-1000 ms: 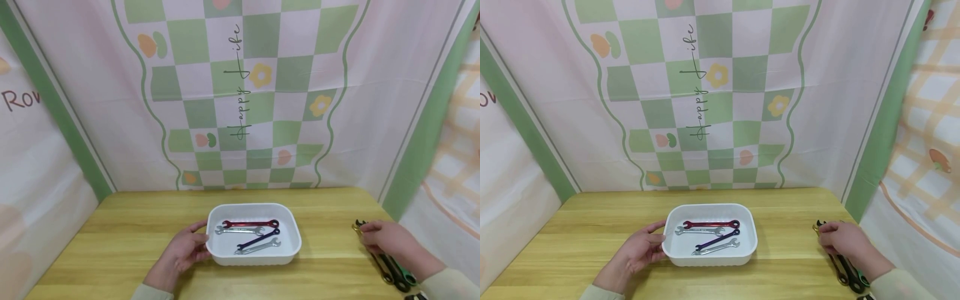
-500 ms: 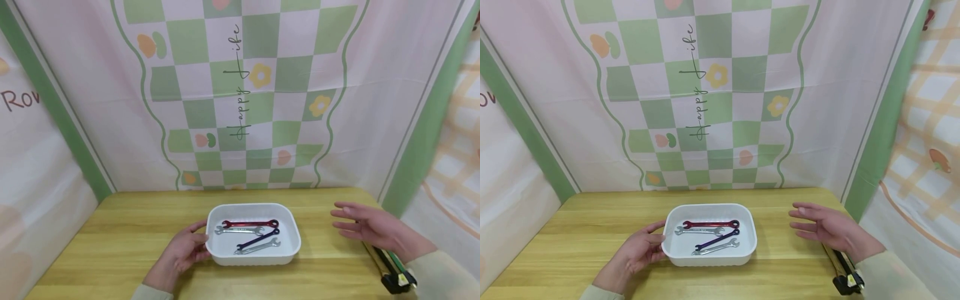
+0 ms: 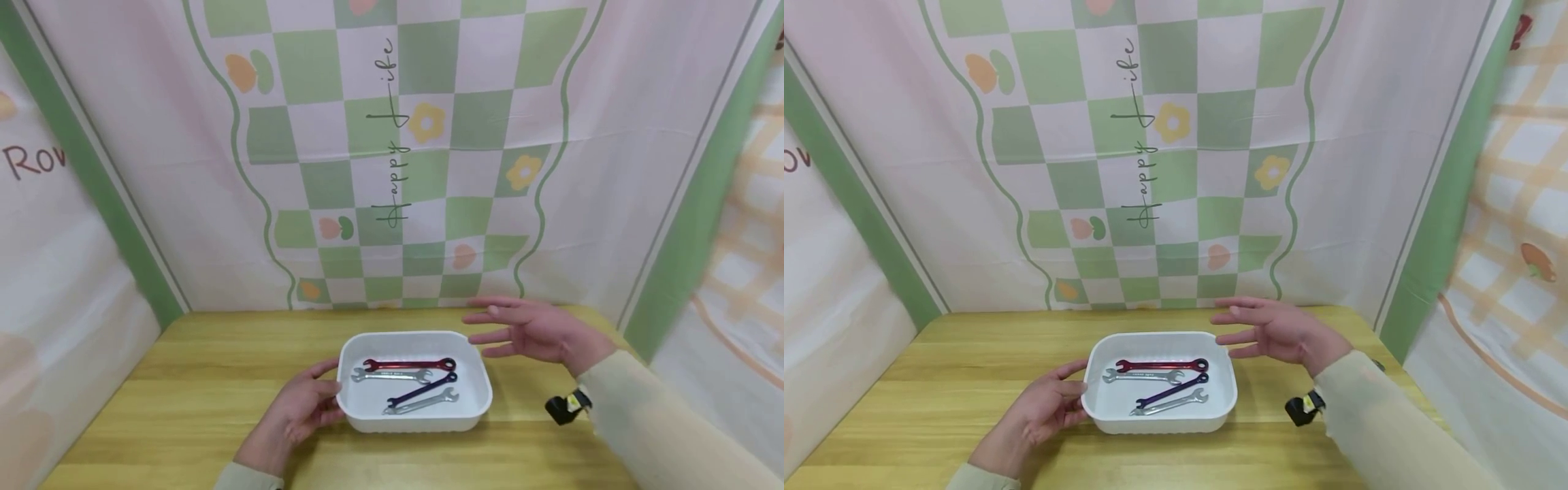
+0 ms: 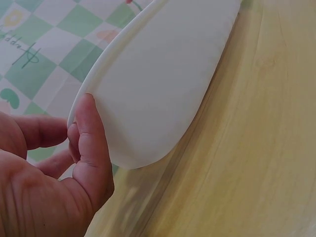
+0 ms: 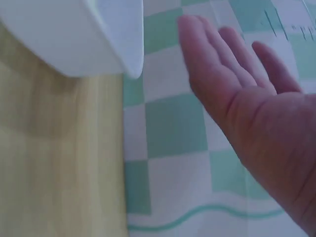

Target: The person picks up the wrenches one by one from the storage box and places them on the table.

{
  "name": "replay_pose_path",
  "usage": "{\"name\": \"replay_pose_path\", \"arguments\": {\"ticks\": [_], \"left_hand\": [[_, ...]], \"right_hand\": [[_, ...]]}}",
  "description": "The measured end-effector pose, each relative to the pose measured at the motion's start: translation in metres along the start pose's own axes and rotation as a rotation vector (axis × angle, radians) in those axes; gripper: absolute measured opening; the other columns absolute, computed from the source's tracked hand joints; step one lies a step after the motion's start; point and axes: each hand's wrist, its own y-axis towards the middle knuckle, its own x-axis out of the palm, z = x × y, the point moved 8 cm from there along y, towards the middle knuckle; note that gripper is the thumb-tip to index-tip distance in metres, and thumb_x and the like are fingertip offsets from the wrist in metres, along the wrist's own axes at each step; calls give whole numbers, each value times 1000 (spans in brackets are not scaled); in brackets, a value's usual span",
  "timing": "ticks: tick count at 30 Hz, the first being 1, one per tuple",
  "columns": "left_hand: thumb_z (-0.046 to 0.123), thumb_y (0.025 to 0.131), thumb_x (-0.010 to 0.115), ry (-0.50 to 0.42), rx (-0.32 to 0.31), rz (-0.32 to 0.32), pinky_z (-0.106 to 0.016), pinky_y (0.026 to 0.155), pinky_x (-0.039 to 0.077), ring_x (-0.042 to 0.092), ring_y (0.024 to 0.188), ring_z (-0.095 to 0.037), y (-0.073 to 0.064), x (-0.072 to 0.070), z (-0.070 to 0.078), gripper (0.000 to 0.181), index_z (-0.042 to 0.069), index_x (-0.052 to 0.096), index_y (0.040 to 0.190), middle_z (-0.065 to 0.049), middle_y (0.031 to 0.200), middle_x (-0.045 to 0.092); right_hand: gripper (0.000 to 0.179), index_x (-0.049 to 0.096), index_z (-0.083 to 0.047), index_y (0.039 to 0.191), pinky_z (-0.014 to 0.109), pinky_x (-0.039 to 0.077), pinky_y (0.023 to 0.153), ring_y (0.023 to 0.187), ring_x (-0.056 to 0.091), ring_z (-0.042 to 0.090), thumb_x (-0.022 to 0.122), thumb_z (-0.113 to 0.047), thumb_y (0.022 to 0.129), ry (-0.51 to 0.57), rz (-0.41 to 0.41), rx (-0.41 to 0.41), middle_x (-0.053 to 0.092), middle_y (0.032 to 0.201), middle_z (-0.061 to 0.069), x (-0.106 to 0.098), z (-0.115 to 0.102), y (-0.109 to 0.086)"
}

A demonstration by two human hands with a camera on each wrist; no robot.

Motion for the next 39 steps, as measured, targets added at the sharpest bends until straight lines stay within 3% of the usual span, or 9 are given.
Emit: {"name": "replay_pose_path", "arguments": {"ticks": [5, 13, 20, 25, 31, 39], "left_hand": [[-2, 93, 58, 8, -3, 0, -31, 64, 57, 58, 76, -20, 0, 1, 1, 62, 2, 37, 151, -15, 92, 58], [-3, 92, 57, 9, -1, 9, -32, 65, 57, 58, 77, -21, 1, -1, 0, 62, 2, 38, 151, -16, 93, 58], [-3, 92, 57, 5, -1, 6, -32, 65, 57, 58, 77, -21, 2, -2, -1, 62, 2, 37, 151, -17, 93, 58], [-3, 93, 57, 1, -2, 4, -32, 65, 57, 57, 77, -21, 1, -3, -1, 62, 2, 37, 151, -17, 93, 57], [-2, 93, 56, -6, -4, -5, -32, 65, 58, 58, 76, -21, 1, -4, -1, 62, 2, 36, 151, -16, 92, 58], [-2, 93, 57, -5, -3, -4, -33, 66, 58, 58, 77, -21, 2, -3, -1, 62, 3, 36, 152, -17, 94, 58]], "right_hand": [[51, 34, -6, 154, 62, 40, 102, 125, 49, 47, 47, -17, 106, -149, -72, 98, 38, 151, 25, 25, -1, 25], [54, 43, -9, 150, 60, 43, 101, 126, 49, 45, 60, -18, 100, -281, -76, 203, 49, 145, 15, 46, 3, 60], [58, 49, -10, 147, 56, 44, 101, 127, 48, 45, 70, -15, 93, -316, -91, 222, 51, 143, 13, 52, 13, 85], [62, 51, -9, 145, 55, 44, 102, 123, 53, 39, 75, -15, 88, -446, -124, 243, 54, 141, 11, 56, 26, 100], [54, 57, -14, 141, 52, 44, 102, 119, 57, 24, 74, -16, 90, -589, -153, 288, 59, 136, 5, 60, 40, 113], [53, 58, -11, 139, 51, 40, 107, 122, 54, 22, 75, -14, 89, -616, -137, 305, 57, 137, 8, 62, 49, 123]]}}
